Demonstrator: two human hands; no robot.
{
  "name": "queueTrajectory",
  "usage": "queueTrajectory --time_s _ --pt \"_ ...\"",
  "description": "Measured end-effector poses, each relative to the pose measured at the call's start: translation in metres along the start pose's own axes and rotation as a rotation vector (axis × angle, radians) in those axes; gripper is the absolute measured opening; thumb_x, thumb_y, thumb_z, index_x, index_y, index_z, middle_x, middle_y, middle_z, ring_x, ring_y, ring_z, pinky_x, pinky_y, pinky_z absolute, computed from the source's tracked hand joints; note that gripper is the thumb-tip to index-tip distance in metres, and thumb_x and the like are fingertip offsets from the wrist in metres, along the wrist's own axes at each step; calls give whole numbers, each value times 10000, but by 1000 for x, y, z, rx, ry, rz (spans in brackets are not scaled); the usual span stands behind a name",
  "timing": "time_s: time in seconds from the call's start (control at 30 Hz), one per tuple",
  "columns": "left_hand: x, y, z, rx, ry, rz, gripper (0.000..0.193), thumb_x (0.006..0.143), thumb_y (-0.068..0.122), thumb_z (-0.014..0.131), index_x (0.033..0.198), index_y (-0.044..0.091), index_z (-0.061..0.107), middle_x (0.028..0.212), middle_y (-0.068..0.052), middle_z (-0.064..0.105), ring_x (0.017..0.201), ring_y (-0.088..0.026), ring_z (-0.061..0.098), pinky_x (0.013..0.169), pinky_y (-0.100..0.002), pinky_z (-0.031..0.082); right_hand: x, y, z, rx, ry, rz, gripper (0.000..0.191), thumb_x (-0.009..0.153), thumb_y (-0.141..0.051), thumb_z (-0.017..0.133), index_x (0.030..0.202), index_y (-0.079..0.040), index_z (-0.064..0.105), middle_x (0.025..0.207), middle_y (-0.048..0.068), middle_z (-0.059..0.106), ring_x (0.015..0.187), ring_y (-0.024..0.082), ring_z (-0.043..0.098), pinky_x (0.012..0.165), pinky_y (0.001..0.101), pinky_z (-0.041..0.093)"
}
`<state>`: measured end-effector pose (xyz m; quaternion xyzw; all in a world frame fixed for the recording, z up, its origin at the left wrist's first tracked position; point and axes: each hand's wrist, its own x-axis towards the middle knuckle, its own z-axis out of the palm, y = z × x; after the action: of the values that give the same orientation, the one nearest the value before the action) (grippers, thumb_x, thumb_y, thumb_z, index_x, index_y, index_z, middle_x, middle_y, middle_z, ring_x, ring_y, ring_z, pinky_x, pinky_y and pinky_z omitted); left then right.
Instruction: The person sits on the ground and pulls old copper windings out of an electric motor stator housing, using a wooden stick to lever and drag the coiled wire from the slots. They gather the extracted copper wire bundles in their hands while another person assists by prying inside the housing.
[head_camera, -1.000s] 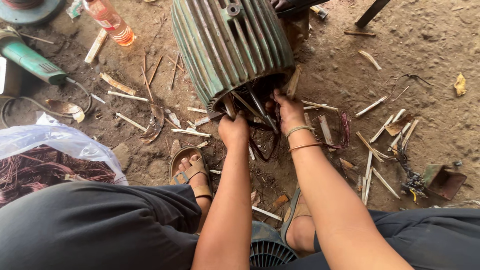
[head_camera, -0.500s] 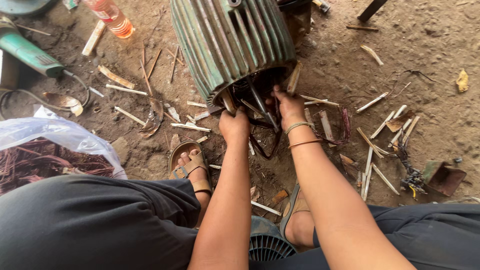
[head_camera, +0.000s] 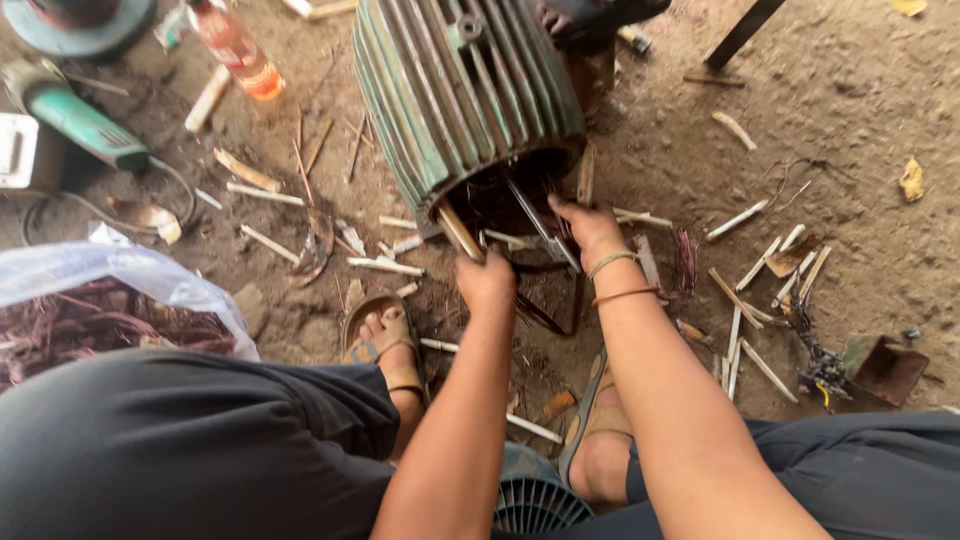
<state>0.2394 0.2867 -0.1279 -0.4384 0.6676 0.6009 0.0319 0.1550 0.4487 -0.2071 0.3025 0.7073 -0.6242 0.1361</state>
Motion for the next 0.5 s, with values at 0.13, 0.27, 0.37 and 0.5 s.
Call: queueTrajectory --time_s 0.13,0.27,0.37,0.5 --pt "-33 -9 4 -99 47 7 453 896 243 670 1225 -26 517 1099 -250 689 927 -340 722 847 -446 569 -12 -18 -5 20 104 156 873 694 -318 882 1361 90 493 1226 316 693 1070 468 658 922 566 526" --pt "-52 -16 6 -134 70 -16 457 880 231 698 1185 -27 476 1118 -248 649 914 -338 707 823 -462 575 -15 -22 -12 -114 41 -17 914 706 -338 904 1357 160 502 1242 310 678 1138 381 686 978 475 539" --pt "-55 -18 2 -162 93 57 432 885 232 721 1152 -29 505 1091 -241 679 900 -328 713 835 -454 562 -10 -13 -15 -133 54 21 906 740 -359 880 1364 171 492 1256 315 653 1145 404 659 957 509 522" --pt "-52 -15 -6 -214 56 0 401 826 160 694 1134 18 480 1049 -205 667 878 -311 712 792 -447 583 -7 -9 -23 -315 123 -154 866 829 -409 914 1359 121 480 1259 251 592 1121 349 579 938 488 463"
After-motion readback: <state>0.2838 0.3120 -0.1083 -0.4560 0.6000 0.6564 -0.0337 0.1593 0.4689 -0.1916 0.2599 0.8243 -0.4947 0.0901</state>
